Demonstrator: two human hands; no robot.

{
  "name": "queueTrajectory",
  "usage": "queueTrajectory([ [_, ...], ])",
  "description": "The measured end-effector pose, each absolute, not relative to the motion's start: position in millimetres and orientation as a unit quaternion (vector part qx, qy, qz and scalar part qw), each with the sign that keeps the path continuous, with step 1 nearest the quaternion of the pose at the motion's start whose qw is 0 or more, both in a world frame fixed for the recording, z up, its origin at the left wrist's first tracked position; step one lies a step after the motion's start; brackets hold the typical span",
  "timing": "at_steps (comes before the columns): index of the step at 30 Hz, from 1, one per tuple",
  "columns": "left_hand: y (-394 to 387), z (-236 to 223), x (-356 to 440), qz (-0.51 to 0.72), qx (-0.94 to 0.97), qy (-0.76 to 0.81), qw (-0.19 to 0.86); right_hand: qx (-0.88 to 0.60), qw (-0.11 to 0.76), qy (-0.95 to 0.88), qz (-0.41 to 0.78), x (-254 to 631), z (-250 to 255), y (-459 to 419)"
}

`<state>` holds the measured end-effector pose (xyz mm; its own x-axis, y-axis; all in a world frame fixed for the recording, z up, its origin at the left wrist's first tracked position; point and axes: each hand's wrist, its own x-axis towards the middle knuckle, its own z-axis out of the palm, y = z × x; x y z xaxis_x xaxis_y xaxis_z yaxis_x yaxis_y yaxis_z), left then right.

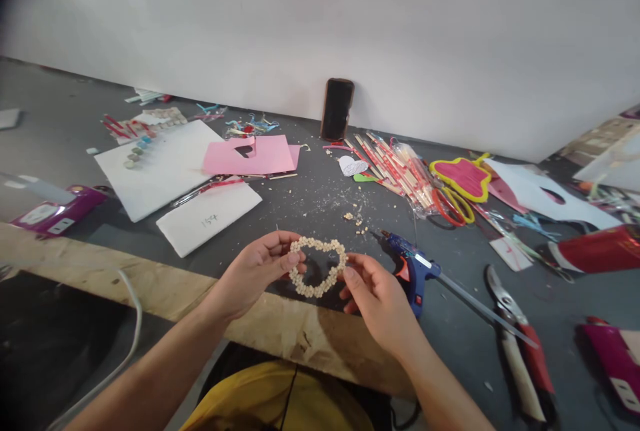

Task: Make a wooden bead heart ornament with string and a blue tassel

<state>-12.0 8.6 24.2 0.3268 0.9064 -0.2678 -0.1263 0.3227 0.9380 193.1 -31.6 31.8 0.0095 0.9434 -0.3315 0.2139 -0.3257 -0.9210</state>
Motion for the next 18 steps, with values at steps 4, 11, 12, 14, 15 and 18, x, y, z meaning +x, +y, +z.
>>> queueTrajectory([
  [4, 11, 16, -13, 0.343, 0.507, 0.454, 0.648, -0.672, 0.258, -0.555, 0.417, 202, 30, -31],
  [11, 14, 13, -17, 0.312, 0.698, 0.518, 0.383, -0.608, 0.236, -0.718, 0.243, 207, 19, -28],
  [12, 14, 14, -17, 0.300, 0.724, 0.519, 0.342, -0.603, 0.231, -0.727, 0.232, 207, 18, -27],
  [14, 15, 14, -17, 0.262, 0.767, 0.522, 0.265, -0.602, 0.220, -0.736, 0.218, 205, 17, -26],
  [15, 14, 14, -17, 0.244, 0.783, 0.522, 0.234, -0.603, 0.215, -0.738, 0.213, 205, 17, -25],
  [18, 11, 11, -18, 0.226, 0.810, 0.506, 0.192, -0.603, 0.201, -0.743, 0.210, 204, 17, -24],
])
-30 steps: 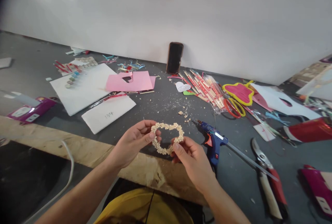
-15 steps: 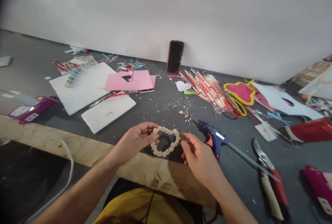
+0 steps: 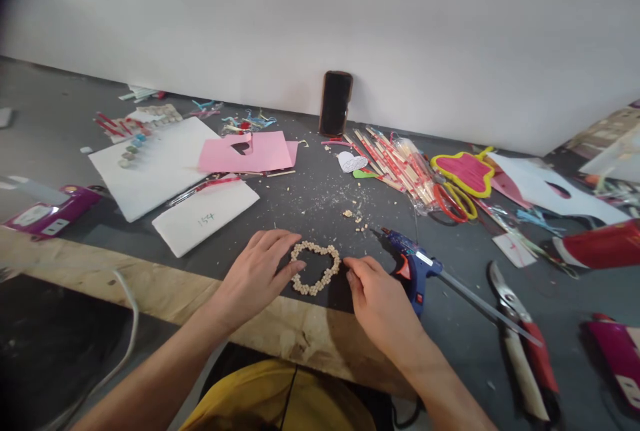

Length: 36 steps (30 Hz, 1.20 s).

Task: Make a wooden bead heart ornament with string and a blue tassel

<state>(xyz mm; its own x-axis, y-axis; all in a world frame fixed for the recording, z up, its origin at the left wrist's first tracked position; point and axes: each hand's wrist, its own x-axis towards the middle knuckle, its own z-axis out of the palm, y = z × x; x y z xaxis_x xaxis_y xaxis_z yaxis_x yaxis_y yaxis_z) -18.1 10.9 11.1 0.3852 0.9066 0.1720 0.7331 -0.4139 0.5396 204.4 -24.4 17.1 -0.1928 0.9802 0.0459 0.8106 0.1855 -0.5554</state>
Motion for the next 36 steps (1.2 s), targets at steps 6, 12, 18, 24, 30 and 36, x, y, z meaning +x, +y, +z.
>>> queueTrajectory([
  [6, -3, 4, -23, 0.217, 0.823, 0.479, 0.215, -0.609, 0.168, -0.742, 0.224, 203, 19, -23],
  [12, -7, -3, -21, 0.213, 0.822, 0.486, 0.208, -0.615, 0.157, -0.739, 0.228, 201, 18, -24],
  [18, -7, -3, -20, 0.203, 0.831, 0.485, 0.185, -0.614, 0.149, -0.739, 0.232, 202, 18, -24],
  [24, -7, 0, -25, 0.186, 0.838, 0.486, 0.165, -0.621, 0.140, -0.741, 0.214, 205, 21, -33],
  [30, -7, -4, -23, 0.180, 0.838, 0.489, 0.162, -0.628, 0.088, -0.743, 0.214, 200, 24, -44],
  [36, -8, -2, -22, 0.182, 0.835, 0.492, 0.166, -0.617, 0.112, -0.761, 0.168, 202, 24, -46],
])
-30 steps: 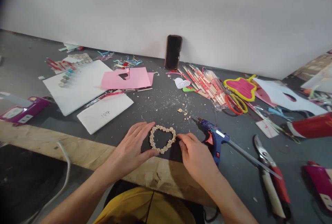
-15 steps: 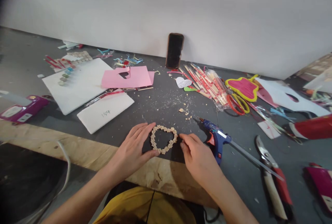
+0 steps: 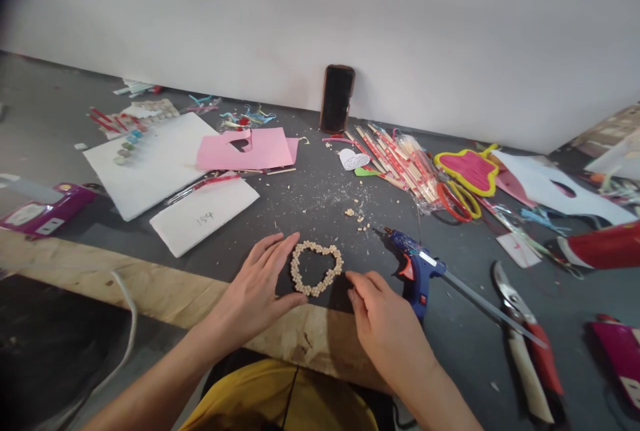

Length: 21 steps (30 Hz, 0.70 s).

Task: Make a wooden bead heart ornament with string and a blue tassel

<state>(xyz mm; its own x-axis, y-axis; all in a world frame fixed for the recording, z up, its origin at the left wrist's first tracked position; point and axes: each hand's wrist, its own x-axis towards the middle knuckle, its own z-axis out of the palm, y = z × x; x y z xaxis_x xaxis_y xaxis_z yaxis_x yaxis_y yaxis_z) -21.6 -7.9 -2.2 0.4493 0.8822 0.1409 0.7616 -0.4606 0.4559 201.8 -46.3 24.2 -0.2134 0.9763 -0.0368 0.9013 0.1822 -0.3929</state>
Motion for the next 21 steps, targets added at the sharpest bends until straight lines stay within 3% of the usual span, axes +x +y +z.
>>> queueTrajectory([
  [10, -1, 3, -16, 0.171, 0.841, 0.477, 0.193, -0.630, 0.137, -0.764, -0.035, 220, 21, -62],
  [21, 7, 10, -26, 0.191, 0.823, 0.496, 0.203, -0.614, 0.078, -0.785, -0.031, 204, 7, -53],
])
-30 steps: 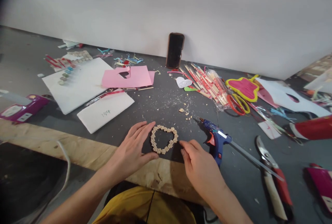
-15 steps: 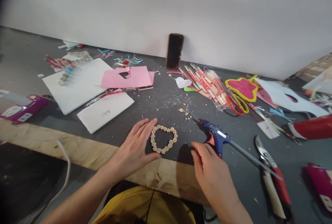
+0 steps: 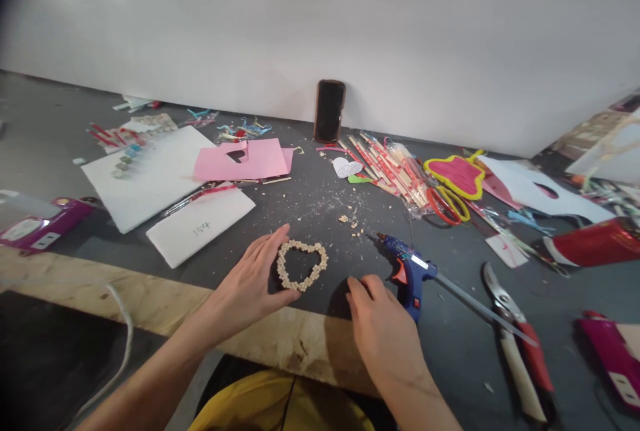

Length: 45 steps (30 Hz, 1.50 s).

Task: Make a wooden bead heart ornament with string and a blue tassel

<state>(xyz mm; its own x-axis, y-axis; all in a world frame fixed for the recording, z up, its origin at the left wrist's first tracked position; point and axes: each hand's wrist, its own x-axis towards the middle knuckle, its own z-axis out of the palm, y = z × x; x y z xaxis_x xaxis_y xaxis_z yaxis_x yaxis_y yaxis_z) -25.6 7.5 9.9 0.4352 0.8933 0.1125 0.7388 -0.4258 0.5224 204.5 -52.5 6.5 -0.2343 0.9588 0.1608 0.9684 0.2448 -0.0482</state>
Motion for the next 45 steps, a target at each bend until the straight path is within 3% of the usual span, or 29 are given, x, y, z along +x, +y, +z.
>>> queueTrajectory([
  [9, 16, 16, -40, 0.220, 0.755, 0.555, 0.272, -0.591, 0.044, -0.802, -0.073, 195, 8, -44],
  [13, 18, 16, -45, 0.247, 0.729, 0.564, 0.299, -0.590, 0.064, -0.805, -0.022, 200, 18, -29],
  [17, 17, 17, -50, 0.240, 0.734, 0.571, 0.278, -0.628, 0.108, -0.770, 0.032, 210, 34, -5],
  [20, 14, 15, -52, 0.226, 0.747, 0.568, 0.261, -0.626, 0.119, -0.771, 0.001, 213, 44, 21],
  [25, 9, 9, -49, 0.229, 0.778, 0.539, 0.227, -0.593, 0.039, -0.803, -0.049, 204, 45, 60],
  [31, 9, 7, -44, 0.222, 0.805, 0.517, 0.189, -0.614, 0.028, -0.788, -0.036, 198, 39, 78],
  [38, 11, 8, -25, 0.223, 0.814, 0.514, 0.156, -0.626, 0.100, -0.771, 0.061, 216, 54, 69],
  [45, 12, 5, -5, 0.218, 0.824, 0.503, 0.144, -0.630, 0.242, -0.693, 0.251, 214, 66, 22],
])
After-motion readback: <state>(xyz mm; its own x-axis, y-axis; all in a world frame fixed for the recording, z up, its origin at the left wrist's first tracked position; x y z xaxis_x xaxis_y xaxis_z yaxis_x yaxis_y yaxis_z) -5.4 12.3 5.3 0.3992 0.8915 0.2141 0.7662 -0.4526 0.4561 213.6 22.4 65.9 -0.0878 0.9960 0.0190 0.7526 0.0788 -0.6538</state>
